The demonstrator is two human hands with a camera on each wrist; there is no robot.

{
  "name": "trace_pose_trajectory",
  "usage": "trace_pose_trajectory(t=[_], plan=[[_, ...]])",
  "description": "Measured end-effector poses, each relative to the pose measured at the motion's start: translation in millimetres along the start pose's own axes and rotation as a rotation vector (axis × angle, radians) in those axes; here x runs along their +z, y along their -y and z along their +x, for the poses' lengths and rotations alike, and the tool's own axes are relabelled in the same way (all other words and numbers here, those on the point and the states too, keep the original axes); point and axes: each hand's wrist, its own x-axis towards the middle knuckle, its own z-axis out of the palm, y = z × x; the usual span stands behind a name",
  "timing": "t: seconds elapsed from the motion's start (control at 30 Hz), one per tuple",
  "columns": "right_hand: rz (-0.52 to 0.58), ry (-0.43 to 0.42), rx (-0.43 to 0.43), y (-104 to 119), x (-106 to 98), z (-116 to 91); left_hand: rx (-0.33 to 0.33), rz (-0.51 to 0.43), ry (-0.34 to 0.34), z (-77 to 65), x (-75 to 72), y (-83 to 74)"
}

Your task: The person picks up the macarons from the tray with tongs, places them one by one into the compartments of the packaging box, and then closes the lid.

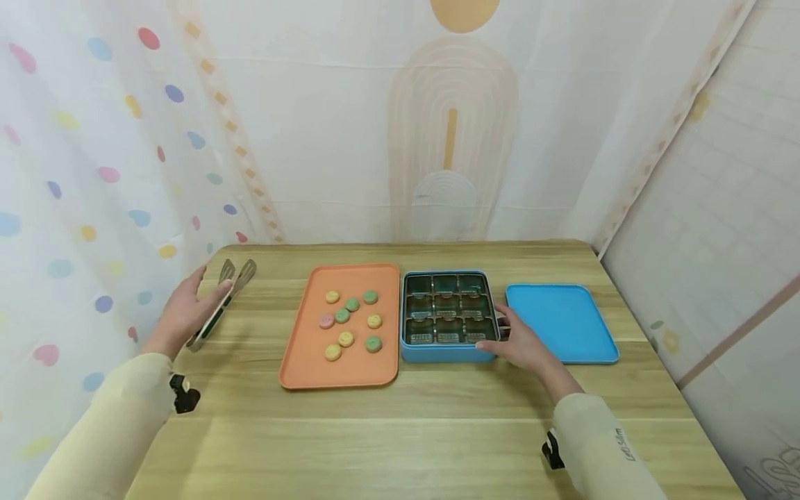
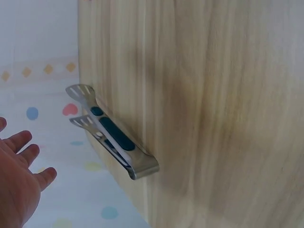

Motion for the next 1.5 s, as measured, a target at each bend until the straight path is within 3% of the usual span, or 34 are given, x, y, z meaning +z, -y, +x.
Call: trace_pose_trajectory(t=[0.23,0.6,0.9,1.13,1.5], plan=[[0.031,-0.008,-0.011,-2,-1,-3,-0.042,-0.036,-0.031,-0.1,-1.0,9.7],[0.102,0.004,-0.014,-1,2,-3,-0.174,-0.131,-0.015,-5.6,1.4,35.0],[0.124,0.013,0.011,-3,3,-3,-0.22,-0.122,0.01,-8.4,4.3,57.4],[0.149,0.017,0.018,-3,3,-3,-0.25,-0.144,0.032,-10.5,10.6,63.0],[0.159,0.019,0.018,-5,3,-2,-0.309,-0.19,0.005,-8.9,21.9,73.4]])
